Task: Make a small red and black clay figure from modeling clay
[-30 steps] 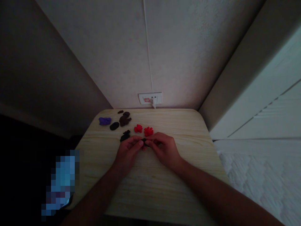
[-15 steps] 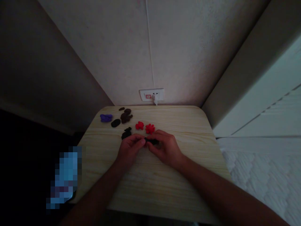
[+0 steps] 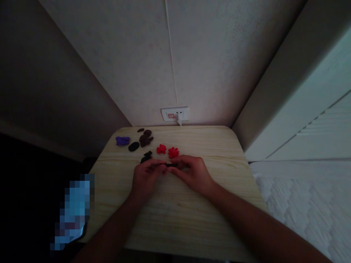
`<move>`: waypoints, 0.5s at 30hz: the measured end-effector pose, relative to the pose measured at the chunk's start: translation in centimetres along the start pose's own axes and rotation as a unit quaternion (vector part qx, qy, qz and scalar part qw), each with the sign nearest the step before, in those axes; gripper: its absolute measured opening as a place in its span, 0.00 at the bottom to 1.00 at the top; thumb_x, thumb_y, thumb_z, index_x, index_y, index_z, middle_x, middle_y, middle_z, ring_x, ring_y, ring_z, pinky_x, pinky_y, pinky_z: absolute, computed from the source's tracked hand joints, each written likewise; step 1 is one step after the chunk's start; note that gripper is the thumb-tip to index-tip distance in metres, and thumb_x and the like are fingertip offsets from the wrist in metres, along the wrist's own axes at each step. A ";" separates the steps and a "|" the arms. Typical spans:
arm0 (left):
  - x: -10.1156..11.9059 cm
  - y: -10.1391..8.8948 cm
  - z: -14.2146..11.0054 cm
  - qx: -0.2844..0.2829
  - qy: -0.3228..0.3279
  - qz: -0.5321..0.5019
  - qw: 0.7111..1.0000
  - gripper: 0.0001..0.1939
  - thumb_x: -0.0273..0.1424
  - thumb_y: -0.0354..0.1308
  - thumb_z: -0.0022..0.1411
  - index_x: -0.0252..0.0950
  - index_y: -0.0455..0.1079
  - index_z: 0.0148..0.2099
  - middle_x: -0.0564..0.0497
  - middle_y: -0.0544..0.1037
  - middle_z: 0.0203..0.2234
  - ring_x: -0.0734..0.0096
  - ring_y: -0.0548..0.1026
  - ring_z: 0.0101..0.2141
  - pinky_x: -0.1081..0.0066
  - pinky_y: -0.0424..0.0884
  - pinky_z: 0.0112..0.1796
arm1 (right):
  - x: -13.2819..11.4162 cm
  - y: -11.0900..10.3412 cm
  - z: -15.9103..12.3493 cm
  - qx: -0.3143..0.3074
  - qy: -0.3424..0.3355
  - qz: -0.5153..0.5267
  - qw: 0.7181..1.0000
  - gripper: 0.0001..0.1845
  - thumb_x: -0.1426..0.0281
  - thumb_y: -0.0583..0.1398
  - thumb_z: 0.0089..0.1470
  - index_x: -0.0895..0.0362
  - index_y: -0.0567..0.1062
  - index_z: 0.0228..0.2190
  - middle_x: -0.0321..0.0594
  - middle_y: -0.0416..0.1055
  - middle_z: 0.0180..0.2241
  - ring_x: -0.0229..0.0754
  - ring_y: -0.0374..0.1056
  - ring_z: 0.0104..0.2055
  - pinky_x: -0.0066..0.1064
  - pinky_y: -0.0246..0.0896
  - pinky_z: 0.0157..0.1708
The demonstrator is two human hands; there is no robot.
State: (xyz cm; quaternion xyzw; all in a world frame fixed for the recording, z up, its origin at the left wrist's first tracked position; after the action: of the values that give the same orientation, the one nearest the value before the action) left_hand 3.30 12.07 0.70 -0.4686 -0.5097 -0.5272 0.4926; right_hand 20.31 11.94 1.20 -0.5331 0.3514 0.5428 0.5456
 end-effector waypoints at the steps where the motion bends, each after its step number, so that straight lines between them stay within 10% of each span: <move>1: 0.0 -0.1 0.0 0.006 -0.001 -0.003 1.000 0.04 0.29 0.70 0.53 0.34 0.80 0.32 0.52 0.81 0.20 0.72 0.77 0.23 0.73 0.74 0.29 | 0.0 0.0 0.1 -0.005 0.004 -0.007 1.000 0.15 0.59 0.69 0.55 0.54 0.83 0.41 0.43 0.84 0.36 0.46 0.80 0.35 0.35 0.75 0.36; 9: -0.6 0.4 0.0 -0.031 -0.005 0.005 0.999 0.05 0.30 0.68 0.56 0.34 0.79 0.36 0.50 0.82 0.24 0.70 0.79 0.26 0.71 0.76 0.32 | 0.3 0.3 0.2 -0.014 0.020 0.063 0.998 0.13 0.59 0.68 0.56 0.55 0.84 0.37 0.40 0.83 0.31 0.42 0.76 0.30 0.31 0.71 0.31; 15: 0.6 0.8 -0.3 -0.043 0.124 0.113 0.985 0.06 0.30 0.68 0.59 0.37 0.82 0.40 0.46 0.83 0.36 0.65 0.81 0.38 0.67 0.78 0.41 | -0.1 0.2 0.1 -0.020 -0.003 0.047 0.999 0.09 0.63 0.65 0.60 0.54 0.83 0.38 0.40 0.81 0.31 0.42 0.76 0.31 0.31 0.71 0.33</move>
State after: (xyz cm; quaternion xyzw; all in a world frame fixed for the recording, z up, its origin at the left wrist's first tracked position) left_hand 4.05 11.69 1.39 -0.4751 -0.3654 -0.5431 0.5880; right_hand 20.07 11.98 1.29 -0.5250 0.3637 0.5761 0.5101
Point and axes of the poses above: each hand's wrist, its own z-axis towards the middle knuckle, its own y-axis out of the palm, x = y × z, the point moved 8 cm from there along z, towards the middle knuckle
